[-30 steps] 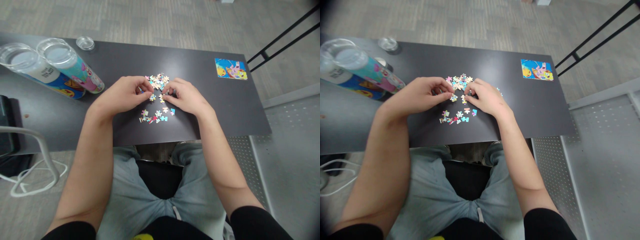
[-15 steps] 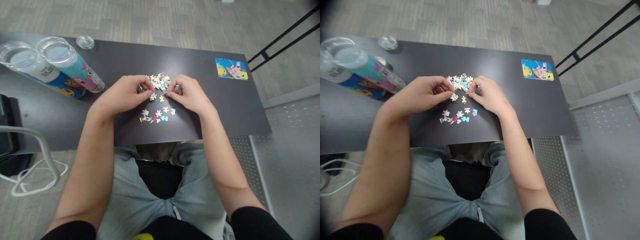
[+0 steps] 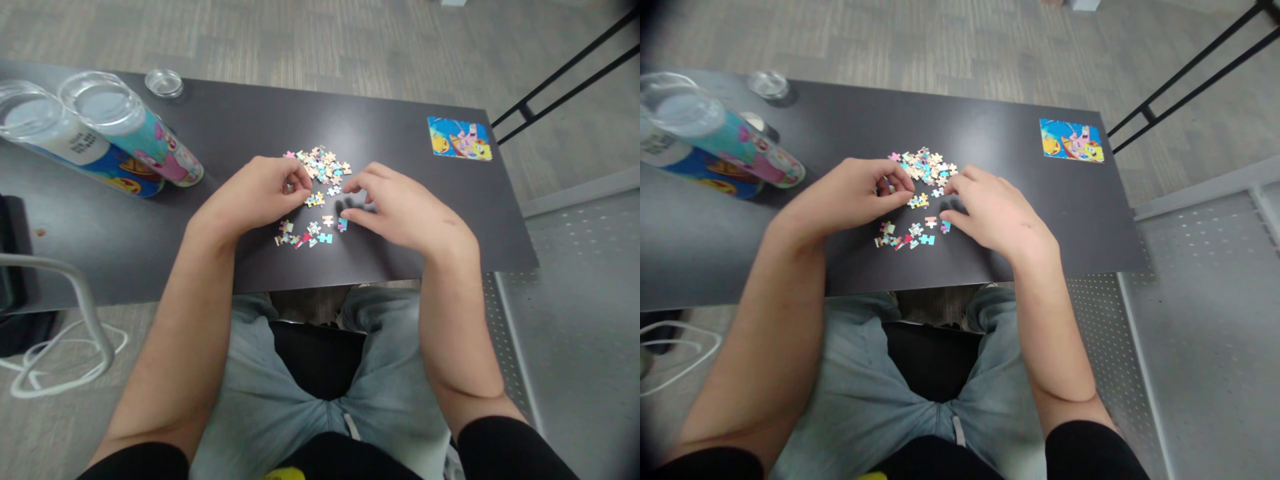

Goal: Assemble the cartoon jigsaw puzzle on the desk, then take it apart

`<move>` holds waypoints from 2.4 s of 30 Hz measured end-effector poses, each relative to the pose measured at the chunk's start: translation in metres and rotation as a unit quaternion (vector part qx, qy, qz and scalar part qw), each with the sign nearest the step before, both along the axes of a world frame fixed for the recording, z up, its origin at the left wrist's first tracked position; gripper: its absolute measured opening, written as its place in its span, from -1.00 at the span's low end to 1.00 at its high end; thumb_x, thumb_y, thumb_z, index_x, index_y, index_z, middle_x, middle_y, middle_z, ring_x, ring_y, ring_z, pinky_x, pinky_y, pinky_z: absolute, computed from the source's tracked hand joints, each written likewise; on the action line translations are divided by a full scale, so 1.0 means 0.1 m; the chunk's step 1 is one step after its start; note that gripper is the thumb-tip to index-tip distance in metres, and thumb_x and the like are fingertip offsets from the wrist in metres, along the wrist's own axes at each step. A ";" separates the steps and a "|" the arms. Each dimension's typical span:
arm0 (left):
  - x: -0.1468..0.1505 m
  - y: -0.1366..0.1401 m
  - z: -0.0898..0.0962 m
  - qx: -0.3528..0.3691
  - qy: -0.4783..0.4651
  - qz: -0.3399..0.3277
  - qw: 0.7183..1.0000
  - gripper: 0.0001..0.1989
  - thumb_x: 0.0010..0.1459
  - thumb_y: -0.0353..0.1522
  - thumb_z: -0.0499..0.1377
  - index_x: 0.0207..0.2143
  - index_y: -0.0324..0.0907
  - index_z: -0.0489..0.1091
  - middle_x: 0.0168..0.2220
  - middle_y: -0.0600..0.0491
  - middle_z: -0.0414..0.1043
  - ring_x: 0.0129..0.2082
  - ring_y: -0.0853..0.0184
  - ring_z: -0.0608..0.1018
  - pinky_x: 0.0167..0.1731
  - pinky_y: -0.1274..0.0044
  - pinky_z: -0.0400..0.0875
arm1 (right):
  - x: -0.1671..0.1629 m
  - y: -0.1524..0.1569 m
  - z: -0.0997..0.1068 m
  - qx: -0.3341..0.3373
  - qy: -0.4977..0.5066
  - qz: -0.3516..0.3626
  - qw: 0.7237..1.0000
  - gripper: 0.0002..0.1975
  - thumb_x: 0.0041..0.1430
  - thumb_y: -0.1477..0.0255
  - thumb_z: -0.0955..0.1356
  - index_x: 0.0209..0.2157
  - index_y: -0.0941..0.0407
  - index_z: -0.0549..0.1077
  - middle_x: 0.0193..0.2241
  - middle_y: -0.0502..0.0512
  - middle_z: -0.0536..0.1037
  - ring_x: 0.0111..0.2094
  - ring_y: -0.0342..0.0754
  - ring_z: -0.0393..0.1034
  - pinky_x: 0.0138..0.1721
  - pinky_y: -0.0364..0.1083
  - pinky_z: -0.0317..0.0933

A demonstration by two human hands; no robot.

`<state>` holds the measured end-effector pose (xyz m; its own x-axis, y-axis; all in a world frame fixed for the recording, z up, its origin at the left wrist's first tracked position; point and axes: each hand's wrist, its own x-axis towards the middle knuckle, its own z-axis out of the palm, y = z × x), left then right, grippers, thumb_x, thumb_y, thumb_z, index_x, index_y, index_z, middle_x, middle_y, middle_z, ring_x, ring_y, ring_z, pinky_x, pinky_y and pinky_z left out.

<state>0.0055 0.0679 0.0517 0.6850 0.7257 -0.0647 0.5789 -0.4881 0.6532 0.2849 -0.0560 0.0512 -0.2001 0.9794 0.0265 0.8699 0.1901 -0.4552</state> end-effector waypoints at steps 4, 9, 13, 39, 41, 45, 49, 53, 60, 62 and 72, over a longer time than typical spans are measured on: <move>0.04 0.01 -0.03 -0.010 0.010 -0.001 1.000 -0.81 0.30 -0.24 0.43 -0.10 -0.11 0.74 -0.24 0.05 0.76 -0.23 0.23 0.73 -0.05 0.39 0.50 | -0.37 -0.24 0.13 0.034 -0.072 0.018 0.997 -0.52 0.56 0.32 0.64 0.42 -0.05 0.74 0.40 0.44 0.73 0.34 0.68 0.65 0.42 0.69 0.51; 0.01 0.05 -0.04 0.007 0.036 0.004 0.999 -0.79 0.33 -0.17 0.45 -0.12 -0.09 0.72 -0.24 0.05 0.75 -0.23 0.21 0.70 -0.10 0.38 0.42 | -0.77 -0.32 0.28 -0.065 -0.163 0.024 0.984 -0.18 0.71 0.24 0.55 0.80 0.19 0.45 0.80 0.54 0.40 0.70 0.66 0.42 0.70 0.61 0.35; -0.04 0.08 -0.04 0.014 0.040 0.011 0.999 -0.76 0.34 -0.10 0.42 -0.13 -0.06 0.72 -0.23 0.05 0.74 -0.23 0.20 0.69 -0.09 0.35 0.40 | -0.82 -0.29 0.31 -0.095 -0.183 0.020 0.978 -0.15 0.73 0.14 0.55 0.84 0.11 0.43 0.83 0.48 0.35 0.73 0.62 0.42 0.73 0.62 0.33; -0.15 0.17 -0.11 0.026 0.036 0.018 0.999 -0.70 0.34 -0.05 0.40 -0.09 -0.05 0.69 -0.19 0.02 0.77 -0.22 0.16 0.71 -0.07 0.31 0.45 | -0.21 -0.30 0.31 -0.091 -0.207 -0.110 0.968 -0.29 0.68 -0.01 0.52 0.58 0.13 0.72 0.64 0.57 0.61 0.55 0.82 0.55 0.51 0.72 0.48; -0.15 0.17 -0.10 0.028 0.037 0.017 0.999 -0.71 0.33 -0.06 0.40 -0.09 -0.05 0.69 -0.19 0.02 0.77 -0.21 0.15 0.71 -0.07 0.30 0.45 | -0.25 -0.27 0.30 -0.079 -0.196 -0.104 0.972 -0.24 0.70 0.01 0.48 0.69 0.13 0.62 0.71 0.56 0.53 0.62 0.82 0.48 0.56 0.72 0.44; -0.13 0.14 -0.07 0.026 0.040 0.020 0.999 -0.73 0.35 -0.08 0.39 -0.10 -0.05 0.69 -0.17 0.01 0.78 -0.20 0.16 0.71 -0.06 0.30 0.47 | -0.36 -0.19 0.22 -0.082 -0.182 -0.079 0.977 -0.18 0.75 -0.01 0.44 0.81 0.03 0.47 0.77 0.49 0.45 0.72 0.81 0.34 0.63 0.70 0.38; -0.13 0.13 -0.07 0.027 0.041 0.024 0.999 -0.73 0.35 -0.08 0.39 -0.10 -0.05 0.69 -0.18 0.02 0.78 -0.22 0.18 0.70 -0.07 0.30 0.46 | -0.38 -0.13 0.20 -0.075 -0.178 -0.067 0.979 -0.28 0.79 0.07 0.42 0.76 0.04 0.55 0.72 0.49 0.51 0.65 0.73 0.42 0.61 0.61 0.40; -0.15 0.14 -0.07 0.025 0.039 0.026 0.999 -0.74 0.35 -0.08 0.41 -0.09 -0.04 0.70 -0.20 0.03 0.78 -0.22 0.17 0.71 -0.08 0.31 0.47 | -0.35 -0.05 0.17 -0.019 -0.146 -0.093 0.985 -0.57 0.77 0.21 0.43 0.41 0.02 0.81 0.52 0.43 0.69 0.48 0.57 0.56 0.51 0.53 0.42; -0.16 0.13 -0.05 0.038 0.033 0.027 0.998 -0.75 0.36 -0.07 0.43 -0.11 -0.02 0.75 -0.21 0.02 0.79 -0.21 0.15 0.71 -0.07 0.32 0.49 | -0.39 0.15 -0.03 0.028 -0.075 -0.137 0.987 -0.80 0.73 0.36 0.47 0.15 -0.02 0.80 0.26 0.33 0.76 0.20 0.38 0.69 0.38 0.42 0.48; -0.16 0.12 -0.04 0.043 0.029 0.029 0.998 -0.73 0.38 -0.07 0.42 -0.09 -0.02 0.76 -0.19 0.01 0.80 -0.19 0.15 0.71 -0.04 0.31 0.50 | -0.39 0.19 -0.06 0.018 -0.072 -0.142 0.987 -0.84 0.72 0.39 0.49 0.12 -0.01 0.79 0.25 0.32 0.76 0.16 0.35 0.69 0.35 0.38 0.50; -0.19 0.11 -0.02 0.044 0.032 0.032 0.998 -0.70 0.41 -0.06 0.39 -0.06 -0.06 0.74 -0.15 -0.01 0.81 -0.20 0.16 0.70 -0.09 0.31 0.45 | -0.18 0.24 -0.13 -0.007 0.005 -0.109 0.994 -0.91 0.50 0.44 0.54 -0.04 -0.05 0.71 0.09 0.23 0.85 -0.01 0.28 0.74 0.14 0.22 0.59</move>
<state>-0.0132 0.0789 0.0493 0.6328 0.7733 -0.0406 0.6502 -0.5022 0.5701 0.2666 -0.0315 0.0381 0.0173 0.9998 0.0141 0.8853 -0.0088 -0.4649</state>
